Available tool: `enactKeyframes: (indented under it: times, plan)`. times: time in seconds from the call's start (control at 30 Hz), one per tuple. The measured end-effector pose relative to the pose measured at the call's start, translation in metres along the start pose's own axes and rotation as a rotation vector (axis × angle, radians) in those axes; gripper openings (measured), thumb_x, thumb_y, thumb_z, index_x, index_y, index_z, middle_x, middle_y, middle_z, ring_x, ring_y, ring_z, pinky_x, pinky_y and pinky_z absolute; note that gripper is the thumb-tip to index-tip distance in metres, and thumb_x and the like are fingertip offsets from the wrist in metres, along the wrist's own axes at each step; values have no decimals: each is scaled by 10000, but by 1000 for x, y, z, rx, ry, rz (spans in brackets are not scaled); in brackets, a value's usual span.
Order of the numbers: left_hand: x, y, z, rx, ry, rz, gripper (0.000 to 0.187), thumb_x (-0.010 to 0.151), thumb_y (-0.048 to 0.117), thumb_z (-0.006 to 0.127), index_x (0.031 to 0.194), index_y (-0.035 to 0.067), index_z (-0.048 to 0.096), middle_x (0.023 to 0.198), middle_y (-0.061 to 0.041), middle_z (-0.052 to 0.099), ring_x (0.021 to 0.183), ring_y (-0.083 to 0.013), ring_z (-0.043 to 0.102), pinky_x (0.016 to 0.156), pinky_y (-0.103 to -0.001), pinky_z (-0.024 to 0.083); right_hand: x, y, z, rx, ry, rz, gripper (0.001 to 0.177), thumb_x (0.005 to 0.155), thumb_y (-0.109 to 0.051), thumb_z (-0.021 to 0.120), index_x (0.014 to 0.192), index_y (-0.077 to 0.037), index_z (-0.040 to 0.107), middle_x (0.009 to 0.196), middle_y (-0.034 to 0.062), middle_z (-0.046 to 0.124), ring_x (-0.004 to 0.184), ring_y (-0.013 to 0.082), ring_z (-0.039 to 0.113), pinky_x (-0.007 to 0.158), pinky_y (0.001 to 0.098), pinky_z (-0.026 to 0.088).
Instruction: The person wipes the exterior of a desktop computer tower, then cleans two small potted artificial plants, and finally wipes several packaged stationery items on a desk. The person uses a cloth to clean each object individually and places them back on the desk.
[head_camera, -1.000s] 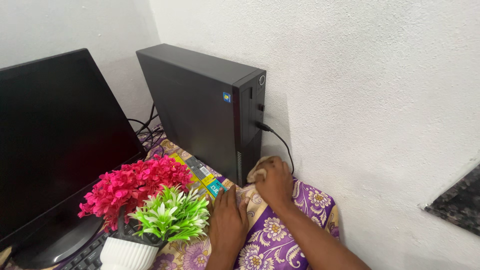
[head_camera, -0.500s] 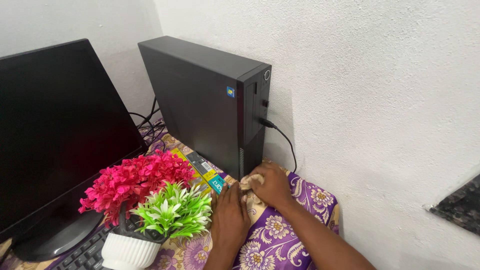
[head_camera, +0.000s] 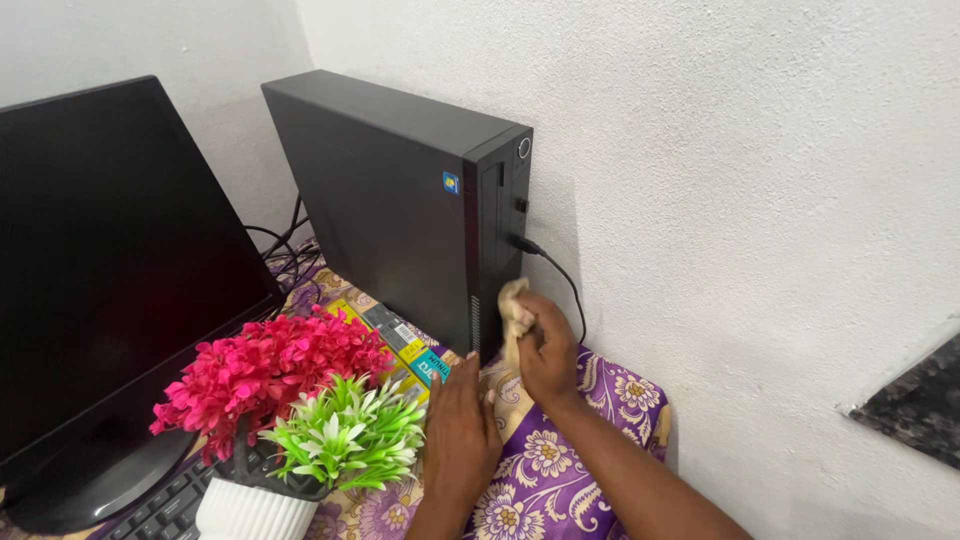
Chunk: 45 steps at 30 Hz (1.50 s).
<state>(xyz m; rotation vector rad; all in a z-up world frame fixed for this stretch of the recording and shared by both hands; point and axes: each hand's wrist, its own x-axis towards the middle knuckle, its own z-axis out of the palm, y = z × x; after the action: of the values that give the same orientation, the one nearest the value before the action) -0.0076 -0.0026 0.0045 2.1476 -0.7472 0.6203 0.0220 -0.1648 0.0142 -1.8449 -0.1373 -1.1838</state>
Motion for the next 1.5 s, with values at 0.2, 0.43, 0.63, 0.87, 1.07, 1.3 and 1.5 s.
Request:
enactKeyframes:
  times: [0.2, 0.43, 0.63, 0.87, 1.07, 1.3, 1.5]
  plan:
    - [-2, 10, -7, -214, -20, -92, 526, 984, 185, 567, 1460, -7, 451, 1427, -247, 571, 1295, -390, 551, 1060, -471, 441, -8, 3, -1, -483, -153, 169, 209, 789, -83, 689, 973, -39, 778, 985, 165, 757, 898, 362, 715, 785, 400, 552]
    - [-1, 22, -12, -267, 168, -34, 595, 964, 218, 655, 1468, -20, 445, 1449, -264, 547, 1342, -439, 532, 1081, -481, 445, -13, 1, -7, 188, -143, 128, 295, 874, -96, 523, 1067, 44, 697, 874, 143, 749, 746, 221, 710, 675, 346, 586]
    - [10, 28, -10, -463, 154, -260, 820, 821, 296, 784, 1464, -38, 399, 1389, -244, 541, 1258, -382, 570, 1014, -429, 462, -16, -15, -17, 433, -330, 51, 452, 1062, -245, 423, 1234, 69, 699, 1088, 171, 779, 955, 222, 745, 858, 330, 583]
    - [41, 39, 0, -469, 363, -428, 444, 1079, 243, 439, 1416, -32, 529, 1434, -227, 581, 1329, -371, 563, 1106, -435, 409, -10, -23, -14, 323, -137, 13, 406, 1081, -229, 402, 1200, 39, 683, 1105, 141, 699, 891, 164, 675, 779, 285, 569]
    - [127, 61, -33, -437, 772, -337, 453, 1079, 177, 413, 1491, 3, 487, 1495, -215, 571, 1360, -348, 586, 1145, -421, 423, -5, -23, -15, 274, -43, 27, 347, 1082, -164, 404, 1098, 24, 694, 1035, 98, 644, 771, 108, 616, 682, 260, 539]
    - [154, 60, -28, -390, 750, -262, 543, 1060, 178, 481, 1551, -25, 369, 1578, -251, 438, 1451, -386, 464, 1189, -434, 358, -1, -27, -15, 243, -89, 73, 343, 1058, -165, 431, 1002, 21, 714, 986, 103, 653, 673, 112, 601, 611, 267, 511]
    - [104, 58, 10, -316, 439, -192, 608, 1084, 293, 410, 1562, -69, 311, 1664, -260, 293, 1566, -400, 237, 1255, -459, 189, 0, -32, -17, 54, -1, -23, 302, 1071, -159, 467, 981, 21, 692, 975, 111, 667, 796, 161, 658, 698, 289, 528]
